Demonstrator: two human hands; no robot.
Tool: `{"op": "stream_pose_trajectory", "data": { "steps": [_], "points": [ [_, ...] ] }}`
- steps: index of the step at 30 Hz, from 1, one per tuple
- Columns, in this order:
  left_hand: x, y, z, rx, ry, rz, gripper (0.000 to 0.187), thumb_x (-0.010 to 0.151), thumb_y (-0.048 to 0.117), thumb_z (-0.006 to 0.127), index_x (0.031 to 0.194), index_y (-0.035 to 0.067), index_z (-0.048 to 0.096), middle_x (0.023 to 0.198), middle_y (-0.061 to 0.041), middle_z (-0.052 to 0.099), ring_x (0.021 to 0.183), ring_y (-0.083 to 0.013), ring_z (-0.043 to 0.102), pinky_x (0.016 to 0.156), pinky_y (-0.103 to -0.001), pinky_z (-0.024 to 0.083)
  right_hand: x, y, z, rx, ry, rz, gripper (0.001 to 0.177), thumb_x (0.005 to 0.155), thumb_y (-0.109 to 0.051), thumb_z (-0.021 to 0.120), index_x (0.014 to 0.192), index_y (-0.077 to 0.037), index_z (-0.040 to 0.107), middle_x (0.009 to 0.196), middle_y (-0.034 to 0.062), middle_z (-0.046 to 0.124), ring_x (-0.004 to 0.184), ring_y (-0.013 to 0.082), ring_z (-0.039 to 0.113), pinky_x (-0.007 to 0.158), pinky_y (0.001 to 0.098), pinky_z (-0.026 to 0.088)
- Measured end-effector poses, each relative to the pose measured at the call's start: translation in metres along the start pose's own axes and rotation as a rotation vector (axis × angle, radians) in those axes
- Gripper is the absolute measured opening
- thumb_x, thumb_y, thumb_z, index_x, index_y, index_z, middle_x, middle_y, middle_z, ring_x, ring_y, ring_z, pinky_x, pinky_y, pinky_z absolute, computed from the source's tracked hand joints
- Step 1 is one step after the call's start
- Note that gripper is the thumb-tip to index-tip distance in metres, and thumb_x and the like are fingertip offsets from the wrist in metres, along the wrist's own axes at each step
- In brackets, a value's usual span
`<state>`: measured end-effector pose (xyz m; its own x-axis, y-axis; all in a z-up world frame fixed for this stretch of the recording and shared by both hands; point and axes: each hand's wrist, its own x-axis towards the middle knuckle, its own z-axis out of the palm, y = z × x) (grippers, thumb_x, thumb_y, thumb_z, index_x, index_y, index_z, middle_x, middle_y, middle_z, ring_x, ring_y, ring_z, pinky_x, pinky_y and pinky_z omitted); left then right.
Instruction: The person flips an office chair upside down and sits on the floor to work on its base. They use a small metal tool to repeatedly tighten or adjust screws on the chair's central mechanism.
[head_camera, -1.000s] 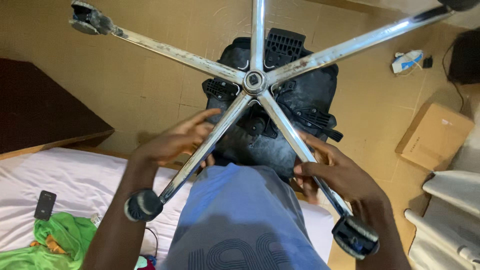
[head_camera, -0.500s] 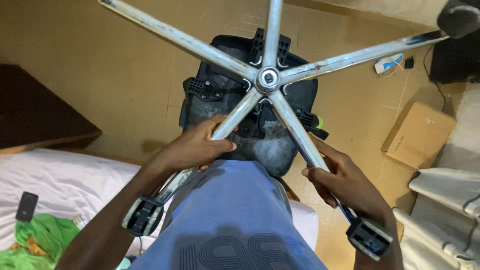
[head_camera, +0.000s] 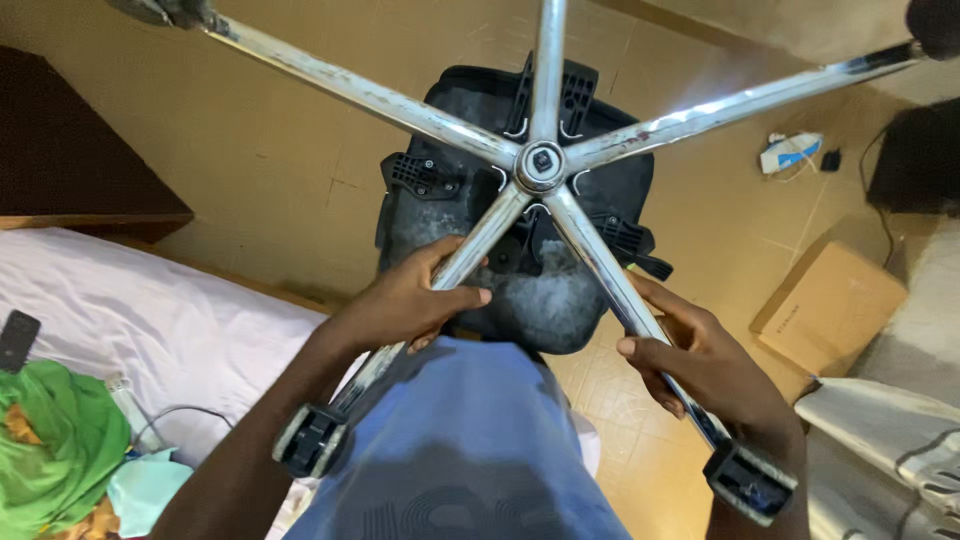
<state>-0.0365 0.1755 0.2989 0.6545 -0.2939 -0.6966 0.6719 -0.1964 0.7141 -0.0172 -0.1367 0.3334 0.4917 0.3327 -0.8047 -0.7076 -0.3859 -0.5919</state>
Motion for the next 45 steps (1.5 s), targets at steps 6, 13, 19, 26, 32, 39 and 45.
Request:
{"op": "stream_pose_trajectory", "data": {
  "steps": [6,13,19,26,32,39,45],
  "points": [
    [0.000,-0.012,0.003,-0.052,-0.020,0.052,0.055,0.095,0.044,0.063,0.133,0.007,0.052,0.056,0.002,0.047,0.037,-0.0087,0.048,0.034,-0.028,0.040,0.017,0.036,-0.028,0.122,-0.158,-0.199,0.072,0.091,-0.023,0.060,0.157,-0.006,0.038,0.071,0.0148,0.066,0.049,0.0221,0.067,0.045,0.0328,0.057],
    [0.035,-0.059,-0.028,-0.091,-0.113,0.154,0.061,0.105,0.058,0.036,0.130,0.009,0.062,0.067,0.005,0.056,0.054,-0.0042,0.055,0.047,-0.023,0.048,0.074,0.130,-0.025,0.376,-0.120,-0.227,0.055,0.102,-0.043,0.053,0.126,0.007,0.058,0.091,0.0216,0.071,0.075,0.0316,0.073,0.066,0.0444,0.061],
    [0.080,-0.135,-0.108,-0.099,-0.059,0.142,0.044,0.105,0.043,0.051,0.112,0.003,0.068,0.064,-0.003,0.058,0.050,-0.0100,0.056,0.048,-0.026,0.049,0.151,0.225,0.069,0.697,0.262,0.054,0.055,0.102,-0.051,0.053,0.106,0.002,0.064,0.089,0.0208,0.069,0.079,0.0359,0.070,0.072,0.0491,0.060],
    [0.156,-0.181,-0.237,0.148,0.144,0.078,0.027,0.102,0.032,0.060,0.102,0.008,0.071,0.069,-0.003,0.062,0.061,-0.0104,0.058,0.060,-0.027,0.050,0.245,0.264,0.221,1.333,0.619,-0.159,0.051,0.099,-0.050,0.057,0.117,-0.002,0.062,0.104,0.0174,0.067,0.094,0.0343,0.067,0.083,0.0499,0.057],
    [0.287,-0.212,-0.273,-0.118,-0.075,0.259,0.030,0.101,0.033,0.067,0.111,0.004,0.068,0.090,0.000,0.060,0.080,-0.0109,0.055,0.075,-0.028,0.047,0.267,0.276,0.261,1.472,0.792,-0.363,0.052,0.096,-0.050,0.061,0.125,-0.006,0.060,0.118,0.0146,0.065,0.106,0.0330,0.065,0.092,0.0505,0.054],
    [0.391,-0.224,-0.249,-0.397,-0.037,-0.066,0.058,0.093,0.060,0.053,0.131,0.017,0.056,0.121,-0.008,0.062,0.101,-0.0242,0.061,0.091,-0.041,0.051,0.304,0.258,0.304,1.623,0.875,-0.509,0.057,0.093,-0.049,0.065,0.135,-0.011,0.058,0.133,0.0113,0.063,0.121,0.0314,0.061,0.104,0.0513,0.050],
    [0.432,-0.193,-0.245,-0.423,-0.115,-0.045,0.056,0.093,0.058,0.054,0.131,0.016,0.056,0.121,-0.009,0.062,0.101,-0.0244,0.061,0.090,-0.041,0.051,0.352,0.257,0.325,1.889,0.887,-0.627,0.063,0.091,-0.046,0.070,0.142,-0.013,0.056,0.145,0.0094,0.060,0.134,0.0314,0.056,0.116,0.0514,0.044]
  ]
}}
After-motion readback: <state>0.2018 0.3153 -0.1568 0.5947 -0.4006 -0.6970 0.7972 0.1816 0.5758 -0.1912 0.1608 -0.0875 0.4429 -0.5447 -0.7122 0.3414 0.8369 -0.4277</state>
